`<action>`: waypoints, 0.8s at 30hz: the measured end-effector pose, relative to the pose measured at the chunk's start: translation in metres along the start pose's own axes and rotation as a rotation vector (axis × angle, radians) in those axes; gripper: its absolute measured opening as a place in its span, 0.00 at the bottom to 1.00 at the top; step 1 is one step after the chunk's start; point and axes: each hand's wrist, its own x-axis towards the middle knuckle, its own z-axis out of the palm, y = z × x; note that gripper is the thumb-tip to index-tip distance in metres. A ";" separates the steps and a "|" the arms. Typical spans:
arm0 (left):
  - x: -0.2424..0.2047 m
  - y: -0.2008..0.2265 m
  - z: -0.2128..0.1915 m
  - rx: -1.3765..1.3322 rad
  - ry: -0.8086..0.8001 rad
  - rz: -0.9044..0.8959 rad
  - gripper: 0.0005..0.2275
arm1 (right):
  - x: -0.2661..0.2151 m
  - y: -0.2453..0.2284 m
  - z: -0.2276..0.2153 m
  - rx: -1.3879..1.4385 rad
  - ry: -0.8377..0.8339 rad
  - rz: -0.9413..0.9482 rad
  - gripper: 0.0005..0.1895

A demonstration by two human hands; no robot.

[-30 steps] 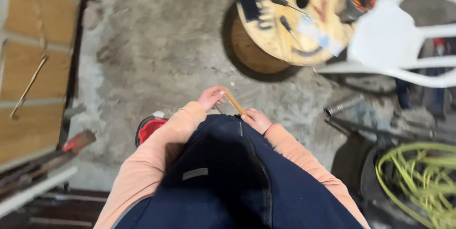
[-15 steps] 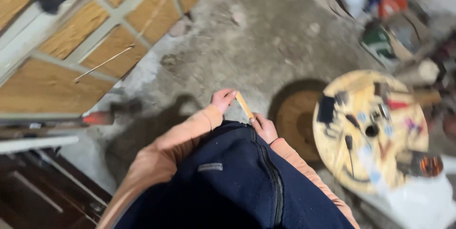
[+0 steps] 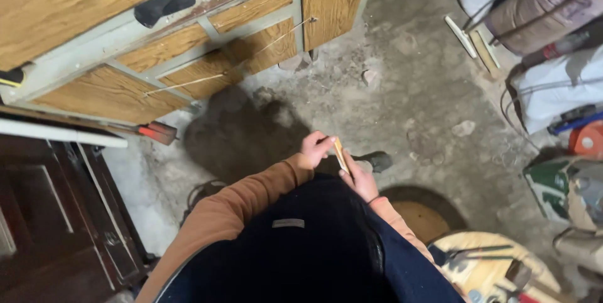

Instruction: The person works in a cluttered workshop, holding a flat wooden strip and a tan abrasive strip, using pliers on a small part and pressing a dark object against a green bench grinder. They handle small metal parts from a pile, fit the wooden piece, and hold the wood together with a metal bar at the end.

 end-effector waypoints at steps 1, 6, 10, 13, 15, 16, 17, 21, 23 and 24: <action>0.014 -0.005 0.006 -0.038 0.013 0.003 0.13 | 0.017 0.016 -0.011 0.007 -0.006 -0.180 0.34; 0.066 0.033 0.086 0.000 0.109 -0.014 0.13 | 0.081 0.086 -0.100 0.101 -0.090 -0.510 0.33; 0.110 0.065 0.197 0.100 0.012 -0.039 0.11 | 0.096 0.126 -0.200 0.043 -0.158 -0.175 0.35; 0.130 0.072 0.285 0.077 -0.193 -0.035 0.12 | 0.083 0.143 -0.274 0.194 -0.077 -0.055 0.35; 0.143 0.065 0.334 0.049 -0.311 -0.044 0.15 | 0.076 0.166 -0.310 0.310 -0.010 0.005 0.35; 0.152 0.056 0.355 0.024 -0.346 -0.070 0.16 | 0.074 0.186 -0.321 0.425 -0.017 0.042 0.34; 0.161 0.047 0.373 0.009 -0.391 -0.099 0.18 | 0.072 0.204 -0.328 0.549 -0.010 0.077 0.34; 0.194 0.037 0.455 -0.049 -0.597 -0.177 0.17 | 0.048 0.246 -0.368 0.795 0.151 0.080 0.31; 0.208 0.037 0.503 0.005 -0.722 -0.176 0.13 | 0.034 0.266 -0.387 0.885 0.213 0.132 0.31; 0.216 0.034 0.529 0.024 -0.787 -0.203 0.13 | 0.027 0.279 -0.399 0.902 0.280 0.159 0.31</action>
